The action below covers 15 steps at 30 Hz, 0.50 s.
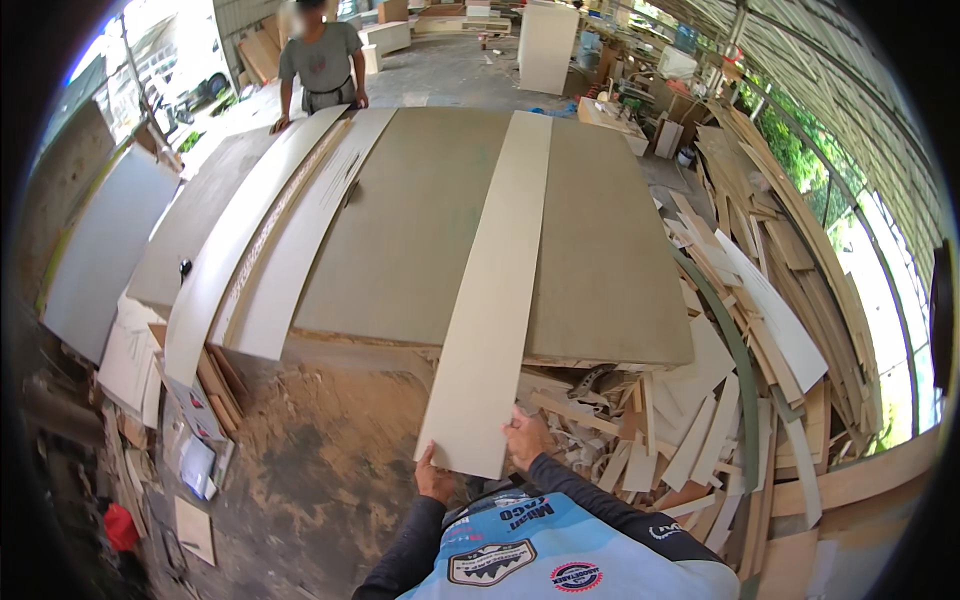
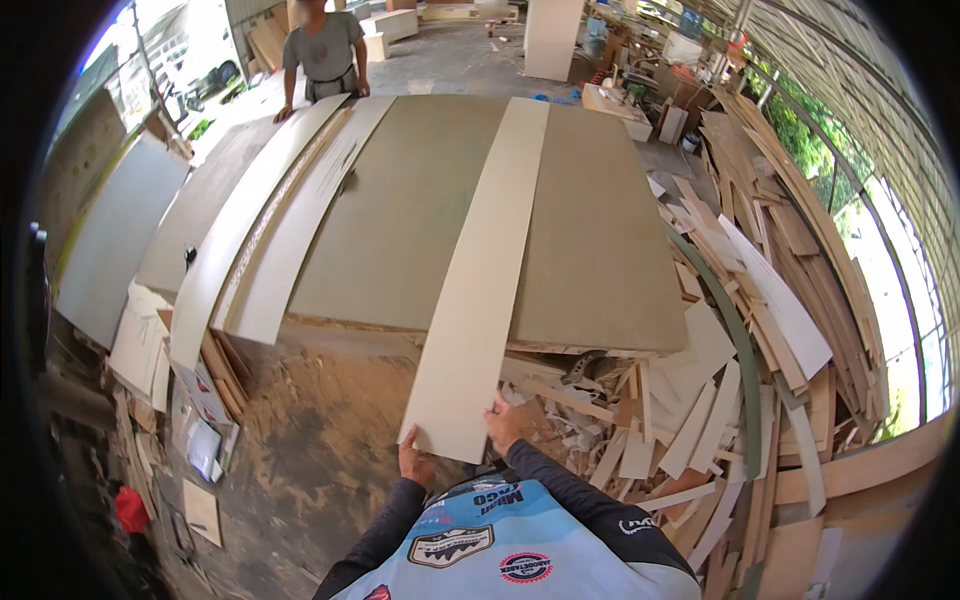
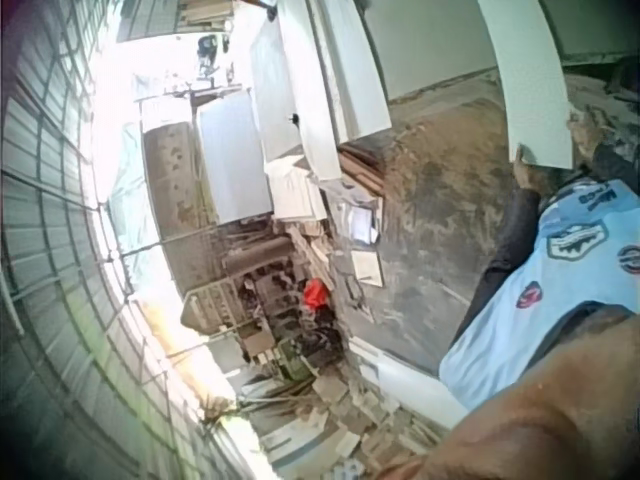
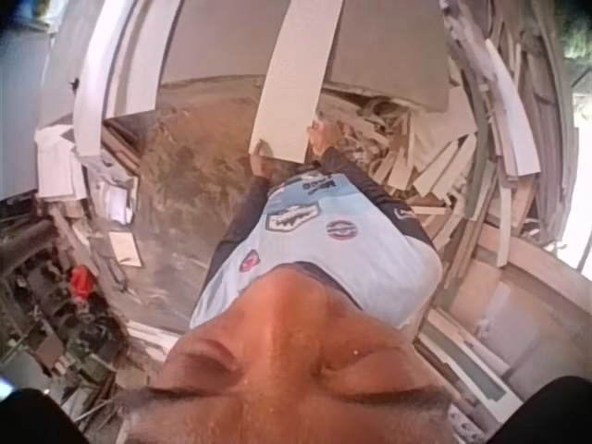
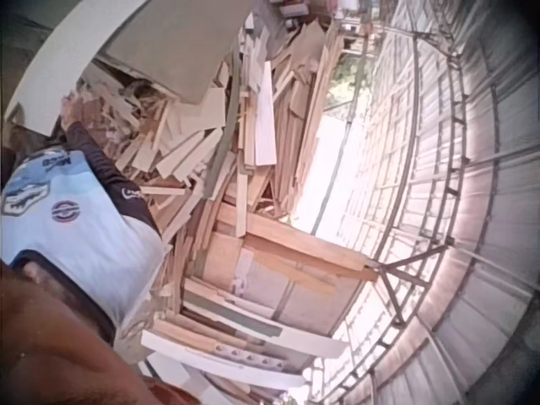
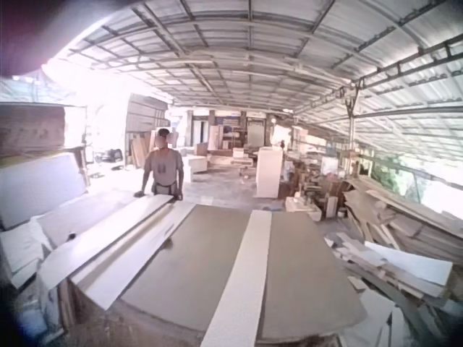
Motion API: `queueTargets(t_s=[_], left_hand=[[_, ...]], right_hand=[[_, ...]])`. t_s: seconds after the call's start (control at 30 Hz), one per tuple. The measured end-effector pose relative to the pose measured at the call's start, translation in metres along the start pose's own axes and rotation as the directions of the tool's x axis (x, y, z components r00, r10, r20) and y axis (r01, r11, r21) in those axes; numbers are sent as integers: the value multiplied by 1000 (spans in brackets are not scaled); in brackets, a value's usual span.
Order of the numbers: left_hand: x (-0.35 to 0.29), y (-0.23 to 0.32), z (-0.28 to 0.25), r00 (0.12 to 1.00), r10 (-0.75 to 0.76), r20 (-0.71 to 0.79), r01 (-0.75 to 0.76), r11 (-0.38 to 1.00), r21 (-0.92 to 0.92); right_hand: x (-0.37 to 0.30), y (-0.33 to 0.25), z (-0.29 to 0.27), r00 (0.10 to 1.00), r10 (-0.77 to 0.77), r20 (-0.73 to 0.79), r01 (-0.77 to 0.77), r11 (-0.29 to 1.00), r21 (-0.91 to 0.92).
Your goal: The person hammers nails into a wooden board on a workbench, uses a measuring tape to check distances, and moves several large white panels around the workshop area.
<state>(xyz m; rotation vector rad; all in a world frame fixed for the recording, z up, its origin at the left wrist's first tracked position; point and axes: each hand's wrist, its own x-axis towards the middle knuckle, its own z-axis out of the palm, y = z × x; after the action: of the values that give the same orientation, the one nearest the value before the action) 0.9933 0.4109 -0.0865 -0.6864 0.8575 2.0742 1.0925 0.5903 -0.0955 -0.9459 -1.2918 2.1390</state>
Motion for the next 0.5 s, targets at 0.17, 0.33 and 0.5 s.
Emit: queueTargets(t_s=[0.17, 0.33, 0.5], left_hand=[[-40, -17, -29, 977, 206, -46, -209, 976, -56], [-69, -14, -64, 955, 267, -130, -261, 964, 57], [-91, -18, -89, 884, 427, -188, -410, 904, 126]], right_hand=[[-61, 10, 38, 992, 120, 43, -113, 985, -129], [-89, 40, 42, 972, 229, 46, -213, 949, -232], [-97, 44, 26, 855, 474, 213, -428, 875, -228]])
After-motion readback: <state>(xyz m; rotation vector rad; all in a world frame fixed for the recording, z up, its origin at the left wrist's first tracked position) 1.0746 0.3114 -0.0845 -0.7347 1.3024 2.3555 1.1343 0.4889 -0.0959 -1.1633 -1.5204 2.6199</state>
